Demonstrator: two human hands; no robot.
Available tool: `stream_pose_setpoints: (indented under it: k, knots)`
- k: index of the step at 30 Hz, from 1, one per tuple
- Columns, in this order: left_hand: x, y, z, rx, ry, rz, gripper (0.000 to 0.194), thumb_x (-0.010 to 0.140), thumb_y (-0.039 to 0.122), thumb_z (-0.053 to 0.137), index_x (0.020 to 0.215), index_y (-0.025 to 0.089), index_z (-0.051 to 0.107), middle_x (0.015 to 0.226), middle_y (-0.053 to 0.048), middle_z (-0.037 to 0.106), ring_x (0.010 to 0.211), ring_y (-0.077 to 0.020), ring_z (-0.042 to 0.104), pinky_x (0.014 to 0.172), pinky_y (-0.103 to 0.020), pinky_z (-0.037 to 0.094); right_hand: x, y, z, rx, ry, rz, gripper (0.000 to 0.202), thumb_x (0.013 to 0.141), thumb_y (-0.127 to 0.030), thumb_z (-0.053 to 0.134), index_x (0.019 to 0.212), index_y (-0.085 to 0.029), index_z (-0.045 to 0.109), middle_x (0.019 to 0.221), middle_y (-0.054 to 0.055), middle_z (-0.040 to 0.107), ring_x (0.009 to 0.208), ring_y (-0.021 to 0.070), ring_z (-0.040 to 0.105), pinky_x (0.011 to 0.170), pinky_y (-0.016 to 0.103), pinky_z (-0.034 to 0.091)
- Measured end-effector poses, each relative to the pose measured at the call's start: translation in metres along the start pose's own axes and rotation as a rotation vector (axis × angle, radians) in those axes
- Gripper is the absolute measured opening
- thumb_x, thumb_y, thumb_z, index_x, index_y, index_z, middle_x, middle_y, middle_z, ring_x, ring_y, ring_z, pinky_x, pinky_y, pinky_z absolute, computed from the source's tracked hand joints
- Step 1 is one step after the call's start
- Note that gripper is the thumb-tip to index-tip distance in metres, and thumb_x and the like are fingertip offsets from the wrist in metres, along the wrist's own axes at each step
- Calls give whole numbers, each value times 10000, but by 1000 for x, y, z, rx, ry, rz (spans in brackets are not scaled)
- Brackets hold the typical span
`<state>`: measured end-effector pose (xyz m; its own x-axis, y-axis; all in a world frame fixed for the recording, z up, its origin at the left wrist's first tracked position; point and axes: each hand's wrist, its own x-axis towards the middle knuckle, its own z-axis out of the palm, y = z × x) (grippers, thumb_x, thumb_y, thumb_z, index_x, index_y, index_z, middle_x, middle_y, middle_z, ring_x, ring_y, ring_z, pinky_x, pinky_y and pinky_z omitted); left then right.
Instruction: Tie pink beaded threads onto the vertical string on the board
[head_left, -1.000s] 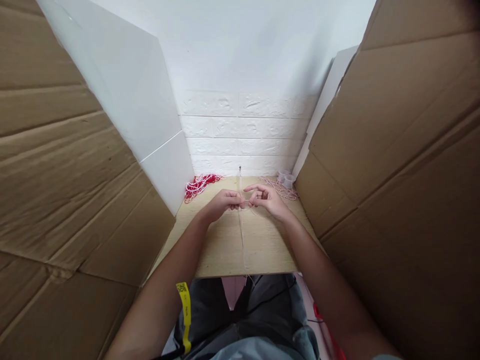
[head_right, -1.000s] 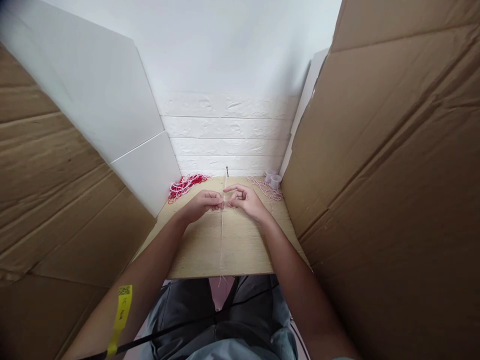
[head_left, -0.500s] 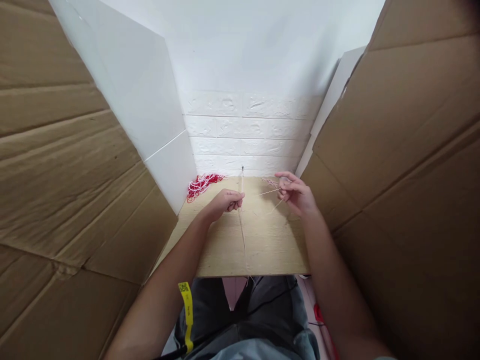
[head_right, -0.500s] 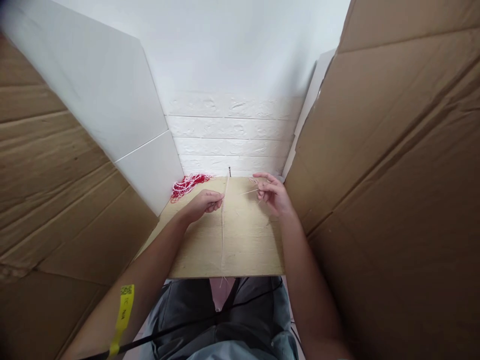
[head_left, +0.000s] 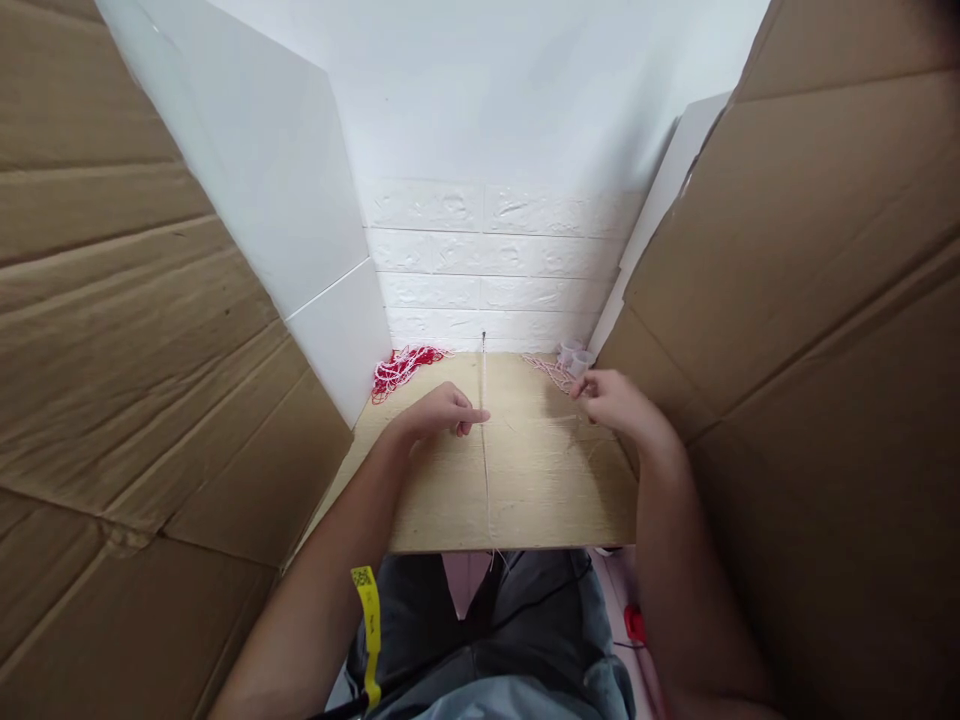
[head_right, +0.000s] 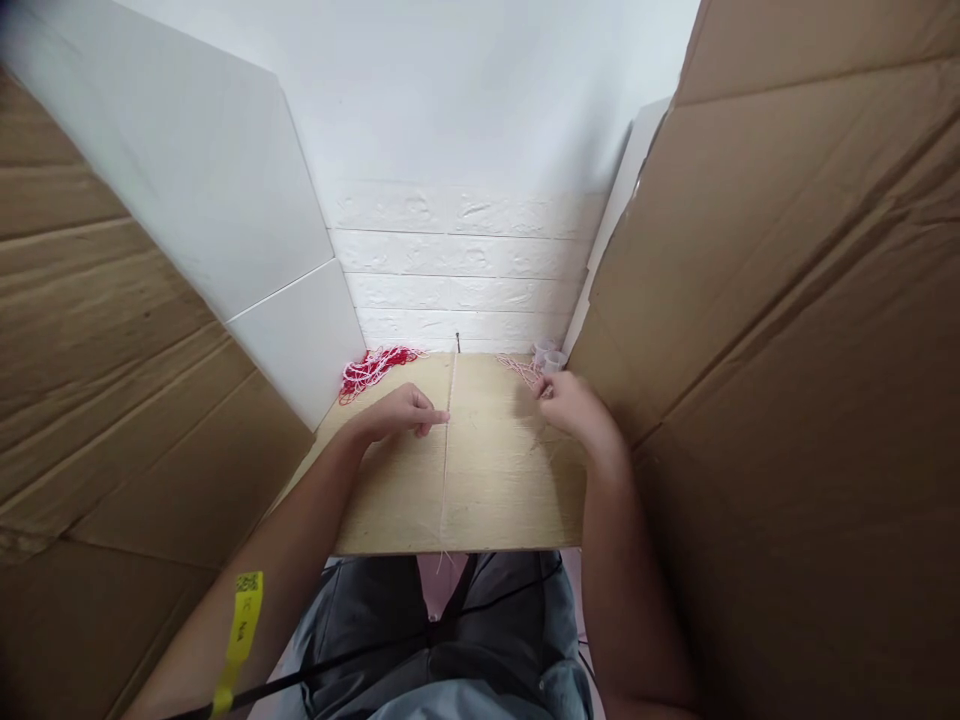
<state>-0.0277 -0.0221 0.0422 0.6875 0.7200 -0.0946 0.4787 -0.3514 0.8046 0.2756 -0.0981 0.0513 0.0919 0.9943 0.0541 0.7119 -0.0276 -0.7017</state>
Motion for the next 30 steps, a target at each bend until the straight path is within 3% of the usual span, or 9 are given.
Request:
stream_pose_setpoints:
  k: [3, 5, 11, 14, 18, 21, 24, 30]
  knots:
    - [1, -6, -2, 84, -125, -52, 494, 722, 601, 720, 571, 132, 685, 565, -51, 648, 519, -117, 485, 526, -267, 311, -2, 4, 5, -178, -286, 205, 216, 627, -61, 635, 825, -140, 671, 549, 12, 604, 461, 142, 532, 465, 244, 359]
    - [2, -8, -2, 124, -185, -70, 462, 702, 586, 742, 611, 134, 704, 583, -51, 668, 514, -118, 487, 510, -262, 302, -2, 7, 8, -201, -343, 256, 241, 635, -53, 632, 857, -132, 679, 552, 23, 621, 454, 159, 557, 453, 250, 367]
    - [4, -11, -2, 88, -191, -76, 356, 682, 490, 770, 735, 138, 753, 642, -55, 703, 555, -133, 549, 547, -249, 355, 5, 25, 11, -251, -51, 343, 401, 740, -121, 646, 1141, -117, 655, 695, 71, 691, 477, 170, 594, 467, 260, 400]
    - [3, -10, -1, 50, -192, -72, 333, 685, 458, 766, 761, 134, 756, 646, -51, 698, 588, -143, 576, 567, -246, 378, 8, 32, 15, -259, -44, 376, 419, 770, -134, 640, 1188, -104, 638, 792, 107, 723, 470, 168, 609, 482, 269, 418]
    - [4, -9, 0, -2, -185, -47, 327, 684, 449, 767, 782, 137, 759, 697, -46, 705, 608, -143, 592, 573, -247, 398, 10, 37, 24, -325, -107, 416, 225, 784, -131, 631, 987, -102, 723, 609, 86, 682, 505, 189, 634, 521, 265, 430]
    - [5, -12, 0, 5, -187, -41, 316, 673, 441, 775, 773, 141, 765, 741, -51, 718, 614, -142, 594, 572, -247, 407, 11, 40, 28, -380, -108, 379, 125, 772, -117, 619, 817, -116, 735, 560, 82, 654, 527, 184, 624, 514, 255, 403]
    - [5, -14, -1, 16, -222, -44, 306, 652, 425, 790, 762, 139, 773, 713, -54, 718, 621, -150, 601, 586, -250, 423, 13, 40, 30, -433, -45, 260, 113, 739, -86, 611, 739, -125, 717, 676, 101, 690, 628, 182, 628, 550, 252, 386]
    - [6, -14, -2, 46, -255, -27, 281, 617, 389, 806, 745, 140, 784, 685, -43, 720, 632, -149, 599, 601, -239, 417, 17, 17, 24, -335, 181, -36, 98, 786, -150, 592, 815, -145, 686, 918, 125, 700, 860, 214, 598, 706, 267, 409]
